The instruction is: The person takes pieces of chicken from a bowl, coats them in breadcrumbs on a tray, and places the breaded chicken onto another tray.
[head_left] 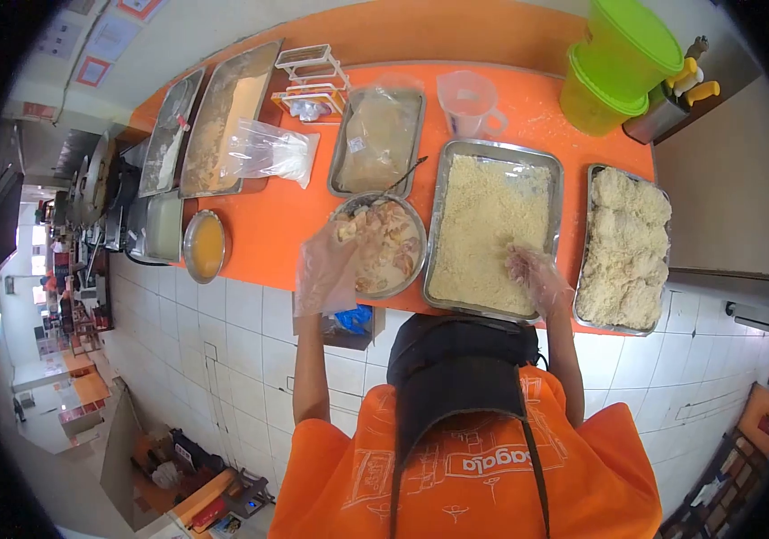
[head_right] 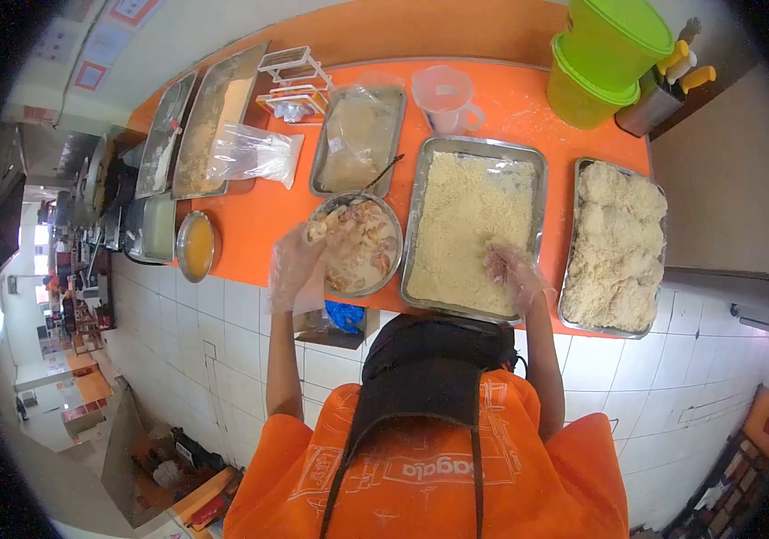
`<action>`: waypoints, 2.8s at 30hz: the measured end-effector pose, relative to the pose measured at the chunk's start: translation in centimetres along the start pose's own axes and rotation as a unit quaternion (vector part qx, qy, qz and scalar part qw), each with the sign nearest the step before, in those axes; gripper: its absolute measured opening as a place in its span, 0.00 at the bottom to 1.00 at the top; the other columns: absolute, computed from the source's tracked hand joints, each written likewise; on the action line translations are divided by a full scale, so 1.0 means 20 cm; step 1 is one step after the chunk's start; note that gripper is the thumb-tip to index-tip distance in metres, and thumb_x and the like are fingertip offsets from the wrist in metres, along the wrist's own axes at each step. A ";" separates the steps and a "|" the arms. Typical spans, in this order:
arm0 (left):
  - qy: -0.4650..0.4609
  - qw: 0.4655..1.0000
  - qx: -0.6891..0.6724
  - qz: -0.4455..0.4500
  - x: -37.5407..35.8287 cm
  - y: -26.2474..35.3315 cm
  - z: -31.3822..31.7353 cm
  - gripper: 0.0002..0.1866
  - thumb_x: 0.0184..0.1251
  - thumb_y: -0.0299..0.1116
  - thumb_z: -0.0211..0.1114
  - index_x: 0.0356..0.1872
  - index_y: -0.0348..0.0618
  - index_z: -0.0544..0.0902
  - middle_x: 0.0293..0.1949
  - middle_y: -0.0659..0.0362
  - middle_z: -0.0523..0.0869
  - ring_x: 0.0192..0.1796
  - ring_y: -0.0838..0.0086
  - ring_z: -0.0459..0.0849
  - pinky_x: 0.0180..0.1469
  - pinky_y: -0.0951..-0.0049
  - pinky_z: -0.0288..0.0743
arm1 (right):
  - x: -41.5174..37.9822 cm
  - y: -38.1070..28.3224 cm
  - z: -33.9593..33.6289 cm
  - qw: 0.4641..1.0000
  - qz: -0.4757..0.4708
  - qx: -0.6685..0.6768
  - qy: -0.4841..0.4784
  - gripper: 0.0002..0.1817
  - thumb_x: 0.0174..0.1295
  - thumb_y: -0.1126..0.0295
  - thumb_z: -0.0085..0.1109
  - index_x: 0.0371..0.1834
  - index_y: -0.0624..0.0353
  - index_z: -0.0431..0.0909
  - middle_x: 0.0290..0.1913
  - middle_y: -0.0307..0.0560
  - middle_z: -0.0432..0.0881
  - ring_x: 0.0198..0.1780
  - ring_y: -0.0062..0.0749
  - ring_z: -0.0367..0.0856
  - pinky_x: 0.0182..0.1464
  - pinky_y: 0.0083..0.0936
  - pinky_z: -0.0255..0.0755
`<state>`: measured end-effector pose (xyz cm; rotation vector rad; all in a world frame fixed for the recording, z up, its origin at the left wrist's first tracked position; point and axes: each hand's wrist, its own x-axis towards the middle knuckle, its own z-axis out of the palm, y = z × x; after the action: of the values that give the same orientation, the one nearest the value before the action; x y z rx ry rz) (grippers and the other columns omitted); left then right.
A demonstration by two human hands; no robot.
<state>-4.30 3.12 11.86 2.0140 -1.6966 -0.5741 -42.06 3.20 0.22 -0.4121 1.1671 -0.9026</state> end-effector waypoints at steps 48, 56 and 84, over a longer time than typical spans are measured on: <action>0.063 0.958 -0.238 -0.150 -0.07 -0.13 0.34 0.23 0.72 0.43 0.57 0.58 0.34 0.77 0.51 0.47 0.83 0.53 0.60 0.80 0.59 0.66 0.70 | 0.39 0.53 0.06 0.447 -0.318 -0.819 -0.166 0.30 0.62 0.43 0.50 0.65 0.43 0.72 0.68 0.49 0.70 0.67 0.55 0.67 0.67 0.55 0.58; 0.038 0.934 -0.325 -0.143 -0.09 -0.15 0.29 0.26 0.72 0.48 0.56 0.58 0.35 0.77 0.57 0.47 0.79 0.58 0.63 0.77 0.60 0.66 0.69 | 0.53 0.18 0.18 0.549 -0.331 -0.754 -0.140 0.26 0.66 0.52 0.49 0.61 0.55 0.73 0.61 0.54 0.76 0.58 0.47 0.77 0.63 0.45 0.67; 0.085 0.936 -0.314 -0.133 -0.14 -0.46 0.45 0.20 0.71 0.40 0.60 0.55 0.34 0.78 0.49 0.54 0.84 0.50 0.73 0.80 0.53 0.71 0.74 | 0.28 0.39 0.21 0.381 -0.273 -0.852 -0.233 0.35 0.59 0.40 0.52 0.71 0.36 0.65 0.74 0.48 0.60 0.73 0.56 0.57 0.68 0.60 0.53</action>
<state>-2.49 6.71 -0.65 1.7520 -0.9703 -0.8724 -34.48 2.74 -7.09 -2.6909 0.9628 0.4122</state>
